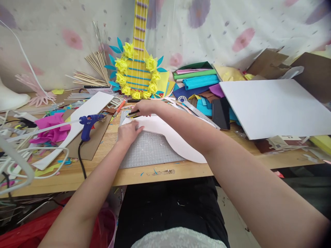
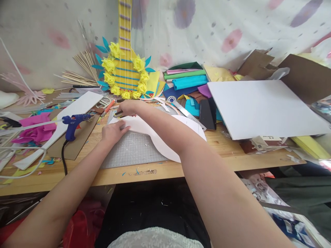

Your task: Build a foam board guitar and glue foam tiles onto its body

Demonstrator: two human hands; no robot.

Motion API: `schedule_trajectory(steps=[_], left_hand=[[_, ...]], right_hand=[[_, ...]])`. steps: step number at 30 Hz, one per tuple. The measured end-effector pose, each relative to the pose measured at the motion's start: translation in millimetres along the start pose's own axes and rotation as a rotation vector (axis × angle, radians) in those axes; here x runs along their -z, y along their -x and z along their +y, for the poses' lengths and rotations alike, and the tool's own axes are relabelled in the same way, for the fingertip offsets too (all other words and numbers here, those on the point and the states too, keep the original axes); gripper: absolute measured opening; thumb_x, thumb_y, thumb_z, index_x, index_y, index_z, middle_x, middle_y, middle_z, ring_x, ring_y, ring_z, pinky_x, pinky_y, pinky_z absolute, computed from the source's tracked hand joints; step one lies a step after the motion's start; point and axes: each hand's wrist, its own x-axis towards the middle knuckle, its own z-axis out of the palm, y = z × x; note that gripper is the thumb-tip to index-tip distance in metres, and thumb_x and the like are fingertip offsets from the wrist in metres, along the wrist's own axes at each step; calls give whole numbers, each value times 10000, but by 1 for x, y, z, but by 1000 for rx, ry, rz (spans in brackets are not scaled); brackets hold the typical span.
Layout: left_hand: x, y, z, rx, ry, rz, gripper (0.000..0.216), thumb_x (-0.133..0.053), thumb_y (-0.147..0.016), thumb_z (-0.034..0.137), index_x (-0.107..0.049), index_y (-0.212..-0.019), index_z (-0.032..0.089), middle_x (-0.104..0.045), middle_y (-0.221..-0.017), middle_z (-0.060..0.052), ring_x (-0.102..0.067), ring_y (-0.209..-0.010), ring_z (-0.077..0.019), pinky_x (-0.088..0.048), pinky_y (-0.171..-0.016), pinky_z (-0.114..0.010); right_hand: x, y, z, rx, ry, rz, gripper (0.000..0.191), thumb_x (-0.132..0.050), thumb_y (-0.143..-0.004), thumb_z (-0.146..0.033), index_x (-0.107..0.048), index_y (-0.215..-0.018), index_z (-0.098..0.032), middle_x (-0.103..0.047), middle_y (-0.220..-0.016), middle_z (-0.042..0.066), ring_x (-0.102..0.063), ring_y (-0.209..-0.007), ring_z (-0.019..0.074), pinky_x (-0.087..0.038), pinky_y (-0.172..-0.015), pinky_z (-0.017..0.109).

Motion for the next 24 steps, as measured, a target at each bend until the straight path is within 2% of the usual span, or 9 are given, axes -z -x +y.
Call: schedule_trajectory(steps=[4,13,24], left_hand=[[2,1,1,14,-12,-18,510,-407,-872,583,-609,-1177,228,-705,-993,-128,-657,-901,-284,-411,-711,-329],[2,-1,1,7,-25,-22,510,-405,-864,602,-632,-1136,236,-710,-976,-121,-658,-897,-294,-412,-701,-332],[3,0,3,6,-38,-31,511,-387,-877,588,-617,-1145,220,-703,-1010,-131,-656,-908,-297,-419,-703,-342]], right_hand=[[0,7,0,-18,-2,-6,411,-479,-889,-226,-574,-1289,-231,-692,-741,25,-575,-538,108,-400,-645,279],[-4,20,10,0,-44,-31,390,-465,-912,-280,-573,-1283,-224,-683,-755,36,-552,-518,100,-395,-586,255],[-2,38,6,0,-35,-51,388,-462,-922,-318,-563,-1288,-237,-683,-778,25,-545,-527,94,-383,-613,251]])
